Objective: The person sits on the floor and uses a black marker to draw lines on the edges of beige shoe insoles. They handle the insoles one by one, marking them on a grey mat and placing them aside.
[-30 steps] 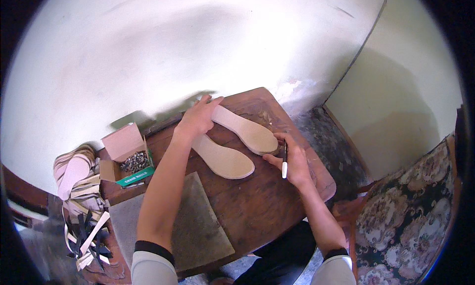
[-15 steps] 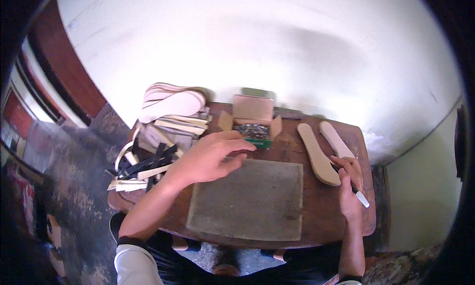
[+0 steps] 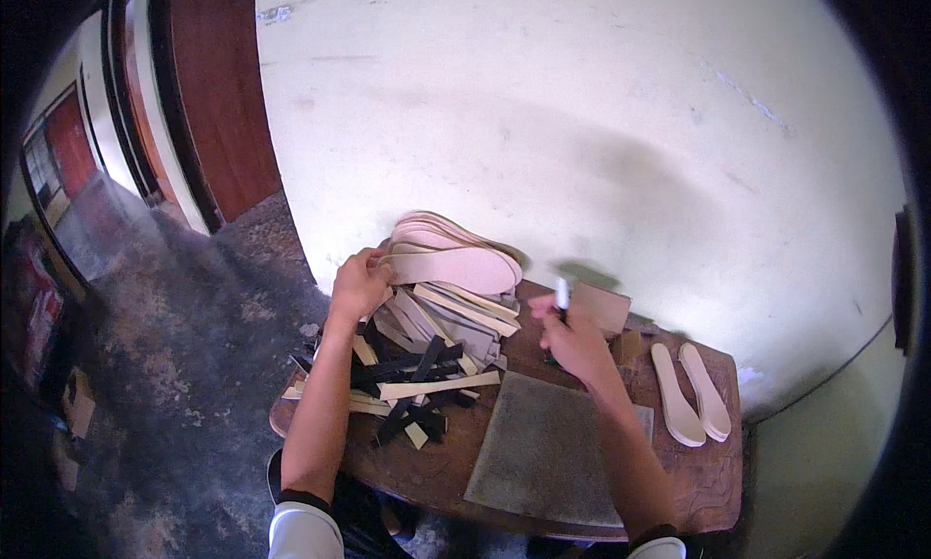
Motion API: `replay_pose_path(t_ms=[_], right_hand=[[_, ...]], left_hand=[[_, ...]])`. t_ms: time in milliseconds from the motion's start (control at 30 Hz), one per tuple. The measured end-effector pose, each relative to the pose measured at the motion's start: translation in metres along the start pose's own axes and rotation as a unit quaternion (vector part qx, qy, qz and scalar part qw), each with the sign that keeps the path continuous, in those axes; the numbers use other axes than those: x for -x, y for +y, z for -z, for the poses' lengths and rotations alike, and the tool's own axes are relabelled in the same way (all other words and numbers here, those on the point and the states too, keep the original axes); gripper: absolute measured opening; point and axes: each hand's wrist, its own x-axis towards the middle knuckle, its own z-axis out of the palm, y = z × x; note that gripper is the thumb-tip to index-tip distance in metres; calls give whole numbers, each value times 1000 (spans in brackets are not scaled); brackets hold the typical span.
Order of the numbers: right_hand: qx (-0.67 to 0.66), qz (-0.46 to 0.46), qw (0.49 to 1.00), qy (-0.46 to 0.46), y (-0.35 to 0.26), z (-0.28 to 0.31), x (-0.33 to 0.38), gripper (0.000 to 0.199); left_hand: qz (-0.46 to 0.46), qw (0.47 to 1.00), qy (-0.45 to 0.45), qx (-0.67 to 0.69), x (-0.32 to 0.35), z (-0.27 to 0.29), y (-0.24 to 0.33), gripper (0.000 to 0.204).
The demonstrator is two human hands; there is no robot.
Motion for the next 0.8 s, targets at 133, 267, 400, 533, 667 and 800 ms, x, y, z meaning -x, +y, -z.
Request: replay_pose_path(t_ms=[133,267,400,533,667,800], right_hand=[[140,-17,990,-9,14,-43,-79,40],[175,-72,982,-18,25,-54,-112,50],[162,-66,985,3,35,-66,-115,44],[152,-54,987,15,33,-65,-112,39],[119,-51,989,70,8,-65,-94,34],[71,46,982,170,10,-51,-90,28]], left_hand=[[47,999,-8,13,-7,-9,-29,55],[50,999,-10,3,-6,-16,-20,58],[40,999,12,-3,-10,-20,-33,57],[34,999,-5,8,-12,-19,-36,55],[13,999,31,14,-8,-12,-31,52],[-7,980,58,189,-14,-5,-25,47]])
